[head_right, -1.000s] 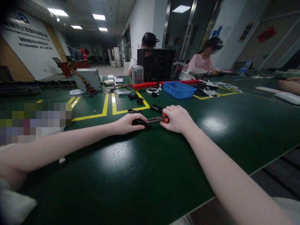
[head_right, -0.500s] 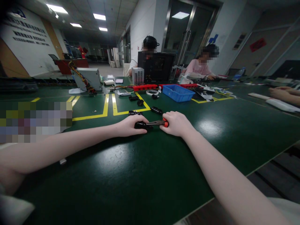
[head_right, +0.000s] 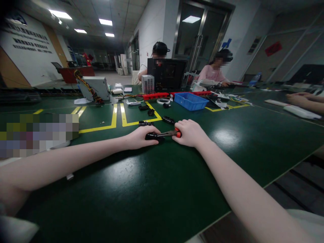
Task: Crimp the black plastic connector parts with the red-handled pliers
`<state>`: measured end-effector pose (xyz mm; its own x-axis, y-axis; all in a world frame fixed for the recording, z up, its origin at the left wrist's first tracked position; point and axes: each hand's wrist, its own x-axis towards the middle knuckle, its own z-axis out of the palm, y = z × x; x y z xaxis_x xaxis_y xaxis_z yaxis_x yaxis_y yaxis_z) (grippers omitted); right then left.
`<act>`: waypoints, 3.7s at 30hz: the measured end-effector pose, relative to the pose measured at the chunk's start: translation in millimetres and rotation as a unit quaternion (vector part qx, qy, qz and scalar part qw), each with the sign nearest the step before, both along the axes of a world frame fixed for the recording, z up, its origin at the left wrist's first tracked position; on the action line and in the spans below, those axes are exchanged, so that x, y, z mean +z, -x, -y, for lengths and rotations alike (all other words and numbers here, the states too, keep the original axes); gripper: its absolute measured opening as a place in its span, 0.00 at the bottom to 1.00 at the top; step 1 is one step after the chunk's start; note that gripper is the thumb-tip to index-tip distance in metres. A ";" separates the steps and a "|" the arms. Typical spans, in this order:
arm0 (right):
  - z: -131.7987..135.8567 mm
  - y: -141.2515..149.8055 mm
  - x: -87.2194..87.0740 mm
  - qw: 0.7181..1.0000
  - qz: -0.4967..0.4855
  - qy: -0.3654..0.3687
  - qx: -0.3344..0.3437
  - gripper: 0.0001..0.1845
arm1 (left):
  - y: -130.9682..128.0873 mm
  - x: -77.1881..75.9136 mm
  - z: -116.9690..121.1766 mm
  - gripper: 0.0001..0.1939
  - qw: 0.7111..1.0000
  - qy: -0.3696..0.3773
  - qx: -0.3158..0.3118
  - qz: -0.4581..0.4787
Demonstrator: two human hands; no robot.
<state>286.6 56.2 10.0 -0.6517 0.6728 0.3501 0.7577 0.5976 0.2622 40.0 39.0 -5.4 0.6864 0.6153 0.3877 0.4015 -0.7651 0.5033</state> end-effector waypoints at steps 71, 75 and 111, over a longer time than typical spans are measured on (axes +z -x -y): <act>2.8 -7.9 4.4 0.990 -0.068 -0.111 0.044 0.25 | 1.6 0.0 -1.0 0.14 0.997 0.041 -0.014 0.060; 4.8 -6.6 5.4 0.990 -0.067 -0.118 0.036 0.26 | 1.7 -0.1 -1.5 0.15 0.997 0.044 -0.013 0.057; 4.5 3.4 -4.6 0.993 -0.089 0.080 -0.018 0.22 | 0.4 2.6 5.6 0.18 0.984 0.140 0.037 0.101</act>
<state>283.1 51.7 5.3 -0.5638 0.7502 0.3455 0.8048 0.5930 0.0259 39.5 33.4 -2.8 0.5613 0.7633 0.3199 0.3207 -0.5569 0.7662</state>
